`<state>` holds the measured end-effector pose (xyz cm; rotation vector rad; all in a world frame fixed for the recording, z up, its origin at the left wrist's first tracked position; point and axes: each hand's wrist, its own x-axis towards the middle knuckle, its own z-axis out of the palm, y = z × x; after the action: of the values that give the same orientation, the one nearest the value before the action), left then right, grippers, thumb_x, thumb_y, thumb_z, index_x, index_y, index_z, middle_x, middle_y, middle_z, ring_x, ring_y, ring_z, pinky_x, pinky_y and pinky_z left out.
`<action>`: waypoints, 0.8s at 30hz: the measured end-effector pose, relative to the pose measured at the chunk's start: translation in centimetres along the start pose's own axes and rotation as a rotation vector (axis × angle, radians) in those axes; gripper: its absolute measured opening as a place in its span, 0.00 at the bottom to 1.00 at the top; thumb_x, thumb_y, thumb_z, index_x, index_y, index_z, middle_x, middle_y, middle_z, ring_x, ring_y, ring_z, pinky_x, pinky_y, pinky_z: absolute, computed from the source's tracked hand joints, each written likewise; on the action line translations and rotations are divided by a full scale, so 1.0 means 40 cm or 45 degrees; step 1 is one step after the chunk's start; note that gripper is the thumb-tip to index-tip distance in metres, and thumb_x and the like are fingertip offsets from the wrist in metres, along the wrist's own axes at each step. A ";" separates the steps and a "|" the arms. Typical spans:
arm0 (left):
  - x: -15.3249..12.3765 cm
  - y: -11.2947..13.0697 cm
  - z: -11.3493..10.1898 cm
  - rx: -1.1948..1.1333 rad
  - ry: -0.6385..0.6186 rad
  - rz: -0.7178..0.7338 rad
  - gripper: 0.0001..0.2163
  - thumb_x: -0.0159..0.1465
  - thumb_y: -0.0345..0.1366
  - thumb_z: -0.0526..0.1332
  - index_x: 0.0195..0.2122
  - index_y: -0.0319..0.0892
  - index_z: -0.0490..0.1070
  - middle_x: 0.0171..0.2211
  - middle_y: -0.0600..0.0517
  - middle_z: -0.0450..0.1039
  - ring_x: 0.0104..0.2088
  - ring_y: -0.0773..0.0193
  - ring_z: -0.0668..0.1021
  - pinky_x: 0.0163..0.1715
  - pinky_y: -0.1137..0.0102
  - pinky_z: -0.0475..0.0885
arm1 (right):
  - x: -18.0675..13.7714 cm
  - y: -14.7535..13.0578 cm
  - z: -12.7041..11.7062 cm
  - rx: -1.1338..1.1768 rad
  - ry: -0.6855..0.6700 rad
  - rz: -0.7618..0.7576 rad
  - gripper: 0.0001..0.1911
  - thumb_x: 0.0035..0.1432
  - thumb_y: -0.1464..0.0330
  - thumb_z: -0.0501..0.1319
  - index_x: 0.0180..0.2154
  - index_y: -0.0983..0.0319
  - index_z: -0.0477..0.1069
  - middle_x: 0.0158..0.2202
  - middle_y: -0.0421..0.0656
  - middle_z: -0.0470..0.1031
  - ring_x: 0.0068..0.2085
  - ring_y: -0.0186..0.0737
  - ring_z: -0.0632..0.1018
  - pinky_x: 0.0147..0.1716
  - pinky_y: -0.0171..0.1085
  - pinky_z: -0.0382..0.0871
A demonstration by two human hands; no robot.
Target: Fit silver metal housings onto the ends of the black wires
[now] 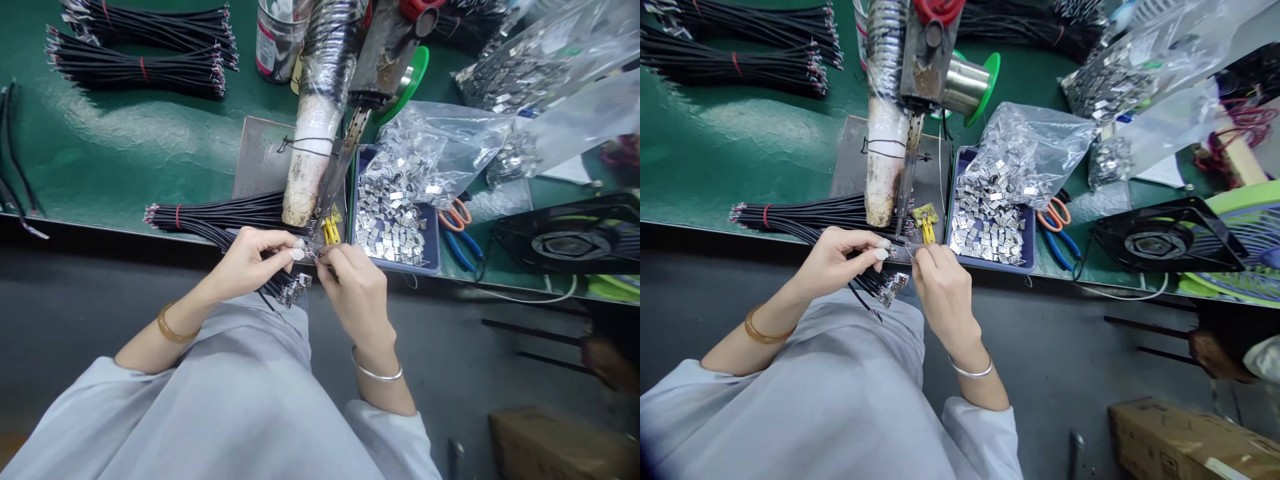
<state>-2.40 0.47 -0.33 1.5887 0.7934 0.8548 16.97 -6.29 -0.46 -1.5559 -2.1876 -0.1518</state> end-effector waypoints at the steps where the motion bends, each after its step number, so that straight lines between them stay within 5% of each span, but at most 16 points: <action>1: 0.001 -0.001 -0.001 -0.008 -0.011 -0.011 0.10 0.64 0.34 0.63 0.26 0.38 0.77 0.20 0.53 0.76 0.21 0.70 0.72 0.23 0.76 0.64 | 0.004 0.003 -0.002 -0.005 -0.028 0.000 0.11 0.67 0.76 0.59 0.31 0.58 0.65 0.32 0.41 0.77 0.34 0.39 0.76 0.31 0.37 0.68; 5: 0.005 -0.001 0.000 -0.093 -0.023 -0.091 0.10 0.64 0.35 0.64 0.27 0.37 0.76 0.18 0.52 0.74 0.19 0.70 0.70 0.21 0.75 0.63 | 0.007 -0.001 -0.005 0.033 0.007 0.021 0.11 0.66 0.75 0.60 0.31 0.57 0.65 0.32 0.40 0.75 0.34 0.38 0.76 0.30 0.36 0.69; 11: 0.008 0.000 0.022 -0.158 0.069 -0.152 0.07 0.57 0.35 0.65 0.27 0.37 0.77 0.17 0.57 0.65 0.19 0.73 0.64 0.21 0.75 0.61 | -0.021 -0.023 -0.023 0.463 0.474 0.393 0.09 0.62 0.75 0.66 0.33 0.58 0.70 0.36 0.39 0.78 0.33 0.35 0.80 0.27 0.33 0.76; 14: 0.009 0.001 0.034 -0.161 0.096 -0.171 0.07 0.55 0.35 0.64 0.24 0.37 0.75 0.16 0.59 0.59 0.20 0.74 0.60 0.20 0.76 0.56 | -0.022 -0.028 -0.026 0.689 0.571 0.503 0.10 0.60 0.75 0.67 0.31 0.58 0.70 0.32 0.37 0.77 0.27 0.33 0.78 0.23 0.33 0.74; 18: 0.010 0.004 0.042 -0.153 0.112 -0.211 0.07 0.54 0.35 0.63 0.23 0.37 0.75 0.16 0.59 0.56 0.20 0.74 0.57 0.19 0.76 0.52 | -0.011 -0.045 -0.005 0.874 0.626 0.507 0.07 0.62 0.72 0.66 0.33 0.58 0.70 0.34 0.39 0.79 0.33 0.37 0.82 0.28 0.35 0.79; 24: 0.010 0.008 0.043 -0.115 0.132 -0.224 0.07 0.54 0.35 0.63 0.23 0.37 0.76 0.16 0.58 0.60 0.20 0.74 0.59 0.19 0.77 0.54 | -0.001 -0.057 0.034 0.555 0.706 0.293 0.08 0.61 0.75 0.68 0.36 0.56 0.76 0.36 0.38 0.82 0.37 0.38 0.84 0.39 0.39 0.82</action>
<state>-0.70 -0.10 -0.19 1.3821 0.9410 0.8382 14.49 -6.69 -1.33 -1.3067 -1.4827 -0.0235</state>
